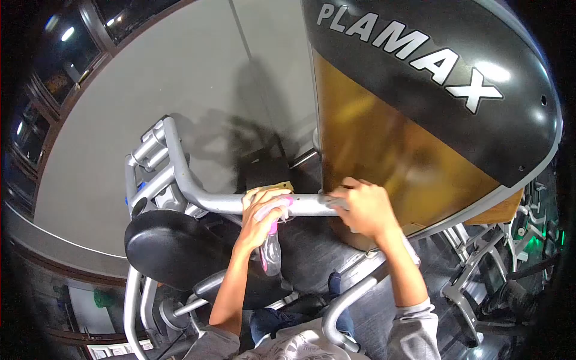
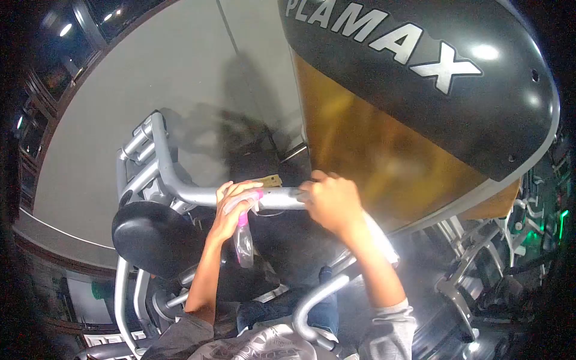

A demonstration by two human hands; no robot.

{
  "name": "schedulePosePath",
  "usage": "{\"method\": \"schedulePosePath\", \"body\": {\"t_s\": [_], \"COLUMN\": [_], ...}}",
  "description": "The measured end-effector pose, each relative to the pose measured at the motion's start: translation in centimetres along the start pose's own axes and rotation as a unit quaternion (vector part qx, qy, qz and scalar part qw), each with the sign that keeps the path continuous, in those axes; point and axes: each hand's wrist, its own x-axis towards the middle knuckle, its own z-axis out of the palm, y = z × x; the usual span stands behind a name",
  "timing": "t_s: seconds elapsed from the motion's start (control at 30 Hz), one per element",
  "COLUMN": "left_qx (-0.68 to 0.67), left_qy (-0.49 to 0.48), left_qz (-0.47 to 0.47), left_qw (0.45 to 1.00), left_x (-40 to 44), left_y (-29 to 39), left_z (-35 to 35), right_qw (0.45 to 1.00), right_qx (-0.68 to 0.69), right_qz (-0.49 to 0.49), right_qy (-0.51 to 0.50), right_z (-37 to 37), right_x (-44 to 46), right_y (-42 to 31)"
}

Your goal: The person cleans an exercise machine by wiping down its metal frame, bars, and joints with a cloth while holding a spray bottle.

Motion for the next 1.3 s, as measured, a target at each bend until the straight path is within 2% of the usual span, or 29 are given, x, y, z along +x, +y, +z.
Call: {"method": "schedulePosePath", "body": {"t_s": [0.23, 0.37, 0.43, 0.5, 0.6, 0.7, 0.8, 0.97, 1.1, 1.23, 1.3], "left_qx": [-0.002, 0.030, 0.028, 0.025, 0.019, 0.032, 0.019, 0.010, 0.043, 0.032, 0.030], "left_qy": [-0.001, 0.019, 0.024, 0.040, 0.038, 0.041, 0.040, 0.046, 0.041, 0.039, 0.034], "left_qz": [-0.045, -0.026, -0.026, -0.027, -0.031, -0.034, -0.034, -0.033, -0.013, -0.035, -0.036], "left_qw": [0.999, 0.999, 0.999, 0.999, 0.999, 0.998, 0.998, 0.998, 0.998, 0.998, 0.998], "left_x": [0.2, 0.1, 0.0, 0.0, -0.3, -0.4, -0.3, -0.6, -0.6, -0.5, -0.6], "left_y": [1.1, 1.3, 1.4, 1.4, 1.4, 1.4, 1.1, 0.6, 1.2, 1.8, 1.6], "left_z": [-0.1, 0.4, 0.6, 0.8, 0.9, 0.8, 0.7, 0.9, 0.8, 0.7, 0.8], "right_qw": [0.993, 0.994, 1.000, 0.998, 0.965, 0.937, 0.937, 0.960, 0.979, 0.984, 0.985], "right_qx": [0.037, 0.062, 0.002, -0.027, -0.123, -0.093, -0.101, -0.038, -0.079, -0.001, -0.010], "right_qz": [-0.067, -0.068, -0.026, -0.055, -0.231, -0.329, -0.324, -0.275, -0.181, -0.146, -0.156], "right_qy": [0.090, 0.064, 0.016, -0.002, 0.024, 0.072, 0.081, 0.045, -0.039, -0.099, -0.069], "right_z": [3.9, 1.7, 0.5, 0.0, 1.1, 5.0, 5.4, 4.0, 0.0, -2.6, -1.8], "right_x": [0.8, -2.9, -4.6, -4.6, -3.4, -0.6, 0.4, -1.0, -2.9, -2.6, -1.4], "right_y": [-3.7, -1.0, 0.4, 1.5, 1.5, 0.0, -2.2, -0.1, 2.6, 4.5, 4.0]}}
